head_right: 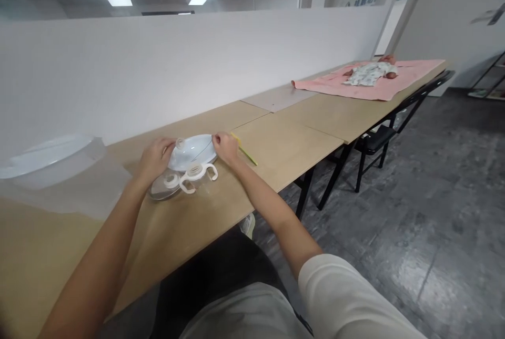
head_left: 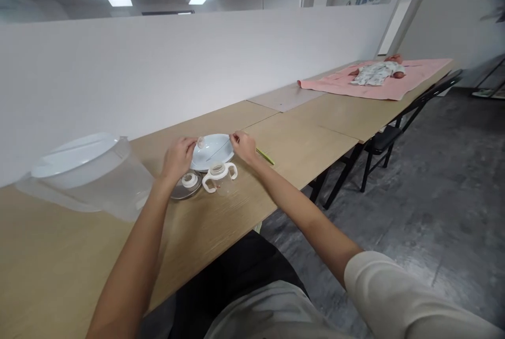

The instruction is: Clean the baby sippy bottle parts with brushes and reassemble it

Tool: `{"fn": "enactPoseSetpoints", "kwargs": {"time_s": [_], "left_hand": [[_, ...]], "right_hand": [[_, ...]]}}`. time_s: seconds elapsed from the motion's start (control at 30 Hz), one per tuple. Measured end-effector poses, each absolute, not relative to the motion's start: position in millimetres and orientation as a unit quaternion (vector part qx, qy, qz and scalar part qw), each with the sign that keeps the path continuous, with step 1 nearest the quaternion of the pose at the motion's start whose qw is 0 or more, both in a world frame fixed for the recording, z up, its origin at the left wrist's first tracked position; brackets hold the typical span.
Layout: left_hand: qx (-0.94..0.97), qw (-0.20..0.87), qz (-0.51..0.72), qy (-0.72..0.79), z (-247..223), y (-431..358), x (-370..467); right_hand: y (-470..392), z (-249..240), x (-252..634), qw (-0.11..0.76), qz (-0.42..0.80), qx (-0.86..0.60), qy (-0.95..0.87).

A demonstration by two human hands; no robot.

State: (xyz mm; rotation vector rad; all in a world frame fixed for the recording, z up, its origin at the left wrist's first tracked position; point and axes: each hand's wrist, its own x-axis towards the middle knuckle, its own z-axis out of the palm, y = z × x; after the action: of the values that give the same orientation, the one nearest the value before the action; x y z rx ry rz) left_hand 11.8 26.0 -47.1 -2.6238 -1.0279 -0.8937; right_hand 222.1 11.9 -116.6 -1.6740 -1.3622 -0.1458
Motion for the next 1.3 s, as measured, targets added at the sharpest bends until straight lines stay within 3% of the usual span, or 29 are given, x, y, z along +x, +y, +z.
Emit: {"fn": "enactPoseSetpoints", "kwargs": {"time_s": [0.67, 1.0, 1.1, 1.3], "left_hand": [[-0.890, 0.064, -0.269, -0.362, -41, 14, 13], [-0.900, 0.066, -0.175, -0.394, -67, 22, 13], [-0.896, 0.010, -0.212, -0.391, -71, 22, 13], [-0.811, -0.178, -0.419, -0.368, -50, 14, 14]], "right_hand": [[13, -120, 221, 0.467, -0.059, -0.681, -0.561], [14, -122, 220, 0.471, -0.050, -0.679, -0.561], [14, -125, 220, 0.477, -0.060, -0.680, -0.554], [19, -135, 222, 0.475, -0.062, -0.688, -0.546]]}}
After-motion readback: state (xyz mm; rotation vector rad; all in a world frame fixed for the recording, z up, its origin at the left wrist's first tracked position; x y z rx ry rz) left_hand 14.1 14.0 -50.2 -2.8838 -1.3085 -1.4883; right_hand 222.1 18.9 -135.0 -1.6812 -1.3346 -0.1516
